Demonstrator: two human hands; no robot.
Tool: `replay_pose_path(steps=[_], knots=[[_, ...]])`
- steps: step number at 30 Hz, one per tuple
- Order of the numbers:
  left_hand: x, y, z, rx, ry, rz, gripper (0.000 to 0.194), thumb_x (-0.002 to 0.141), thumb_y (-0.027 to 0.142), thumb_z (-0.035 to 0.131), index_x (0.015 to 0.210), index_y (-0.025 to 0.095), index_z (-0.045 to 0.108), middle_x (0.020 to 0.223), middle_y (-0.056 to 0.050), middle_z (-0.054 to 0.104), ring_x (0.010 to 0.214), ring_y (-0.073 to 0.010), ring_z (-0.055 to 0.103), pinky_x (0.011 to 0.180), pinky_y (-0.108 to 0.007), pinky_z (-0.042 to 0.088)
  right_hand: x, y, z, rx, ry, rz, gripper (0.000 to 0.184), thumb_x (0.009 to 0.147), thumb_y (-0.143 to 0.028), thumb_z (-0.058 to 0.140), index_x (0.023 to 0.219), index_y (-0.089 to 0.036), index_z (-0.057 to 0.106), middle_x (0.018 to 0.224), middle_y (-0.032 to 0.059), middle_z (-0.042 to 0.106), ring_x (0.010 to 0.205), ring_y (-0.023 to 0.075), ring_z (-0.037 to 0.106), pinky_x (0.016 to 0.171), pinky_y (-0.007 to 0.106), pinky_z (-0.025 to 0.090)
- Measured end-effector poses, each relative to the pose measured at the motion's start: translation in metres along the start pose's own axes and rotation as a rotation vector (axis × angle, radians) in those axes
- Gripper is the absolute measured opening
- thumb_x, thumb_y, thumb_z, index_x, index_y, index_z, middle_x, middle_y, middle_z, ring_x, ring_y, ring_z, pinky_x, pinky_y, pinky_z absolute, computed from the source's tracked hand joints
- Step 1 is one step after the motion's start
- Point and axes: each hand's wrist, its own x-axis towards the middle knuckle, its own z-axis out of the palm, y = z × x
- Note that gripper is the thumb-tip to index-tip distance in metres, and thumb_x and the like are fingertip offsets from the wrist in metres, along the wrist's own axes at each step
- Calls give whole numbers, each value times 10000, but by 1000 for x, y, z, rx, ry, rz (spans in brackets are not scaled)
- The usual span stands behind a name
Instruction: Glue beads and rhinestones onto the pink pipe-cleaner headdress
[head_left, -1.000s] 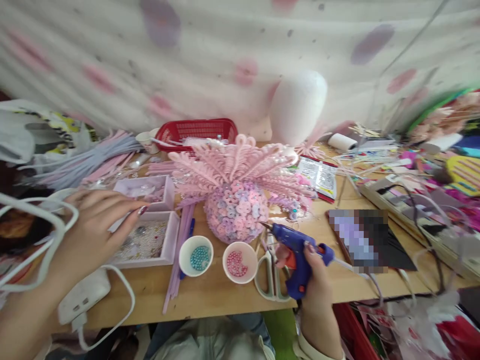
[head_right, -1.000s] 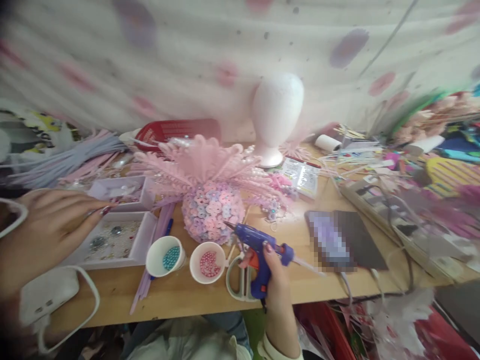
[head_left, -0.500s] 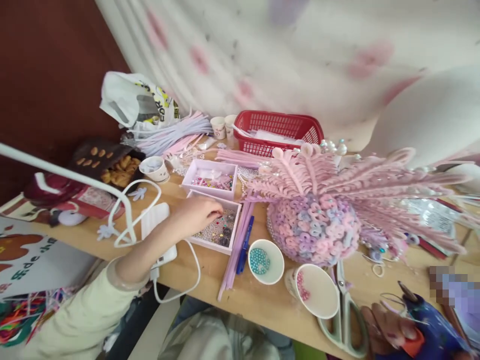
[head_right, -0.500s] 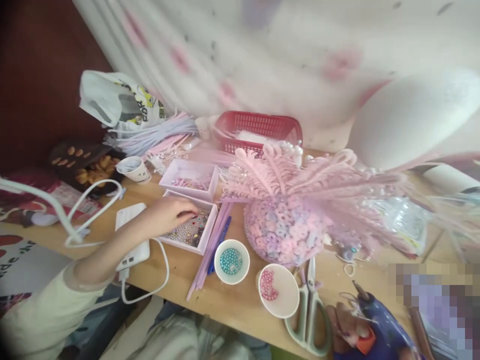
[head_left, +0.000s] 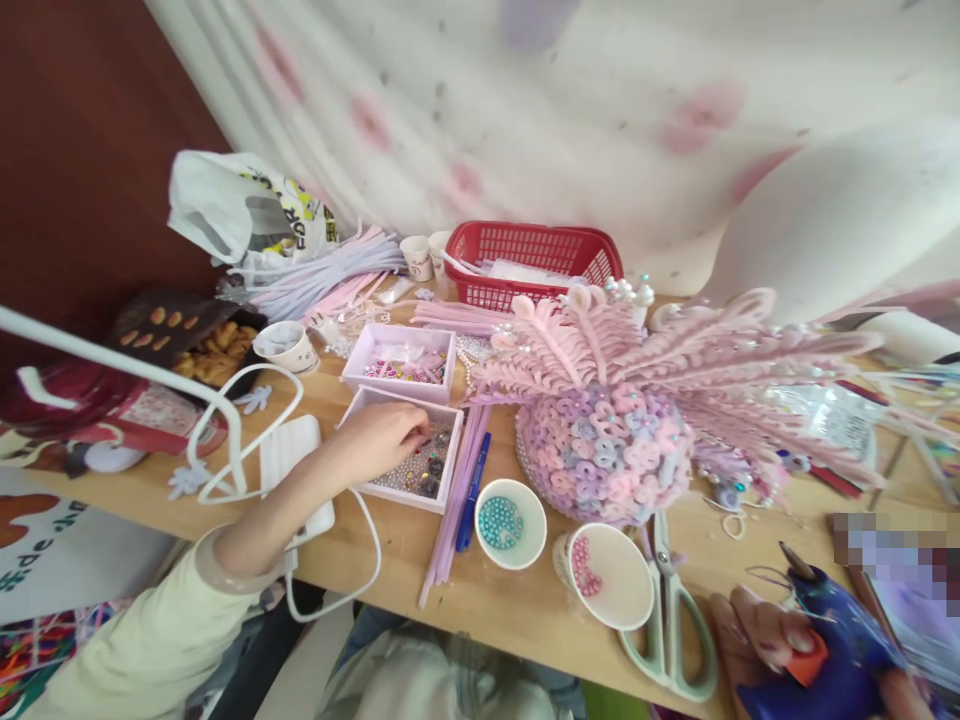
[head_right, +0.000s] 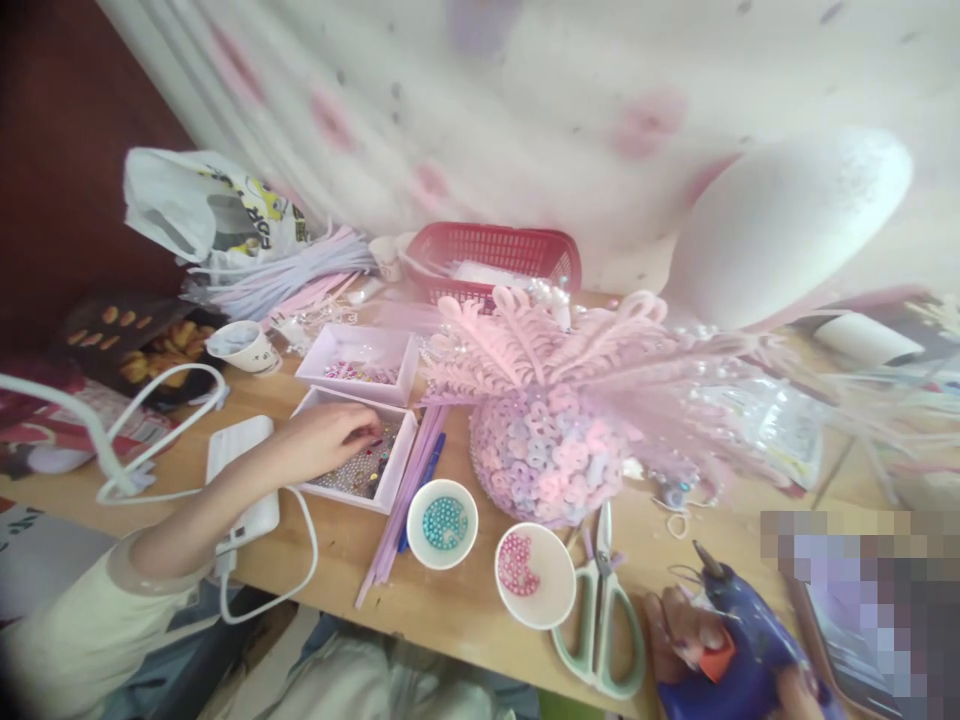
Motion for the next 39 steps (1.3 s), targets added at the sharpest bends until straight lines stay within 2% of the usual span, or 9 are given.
replay_pose_path(steps=[3,7,10,14,18,25,32,35,39], knots=[[-10,5,-12,-146,93,-27,192,925,230,514,906,211,704,883,-22,785,767,-192,722,708,-292,532,6,1,-10,87,-109,9,376,760,-624,622,597,-290,563,569,40,420,523,215,371,655,532,415],[-16,35,-24,-401,354,-33,208,930,412,584,897,248,708,836,10,771,725,-186,709,644,-283,537,9,2,-17,133,-264,-11,420,749,-626,719,624,-237,623,586,21,482,535,192,429,675,465,513],[-7,79,-24,-437,464,141,127,943,362,632,922,273,719,864,28,764,750,-164,716,665,-271,547,10,6,-23,154,-362,3,419,799,-608,712,640,-224,663,603,37,524,582,217,516,706,445,547],[19,141,-13,-320,525,480,142,958,193,614,897,250,729,1042,-14,739,984,-180,712,903,-337,554,8,16,-32,206,-384,88,441,848,-640,670,691,-228,685,620,61,581,681,265,606,701,418,558],[44,177,3,-110,658,587,151,960,177,634,880,236,747,1091,-60,726,1083,-255,661,967,-467,504,6,21,-32,236,-367,118,474,830,-671,692,683,-220,690,630,78,631,658,267,629,656,412,561],[58,198,19,52,778,534,134,917,200,708,817,267,766,1102,-68,733,1152,-322,607,982,-556,460,2,28,-24,343,-241,118,435,847,-648,686,771,-223,738,655,102,679,579,262,643,629,446,566],[57,206,23,111,806,408,149,878,200,728,737,249,729,1147,-93,717,1212,-371,552,1019,-607,427,4,27,-34,340,-383,161,424,899,-642,662,776,-243,736,719,117,727,667,293,696,711,475,583],[58,206,25,115,819,355,45,869,218,718,901,249,726,1182,-93,688,1213,-360,549,1026,-572,439,3,25,-33,349,-361,167,412,875,-639,696,758,-245,717,704,100,721,664,280,691,738,465,585],[60,208,26,75,812,288,309,858,256,716,1162,247,660,1267,-101,638,1252,-357,535,1053,-549,441,2,20,-28,338,-326,163,412,844,-646,716,725,-252,708,670,94,707,618,275,673,699,466,589]])
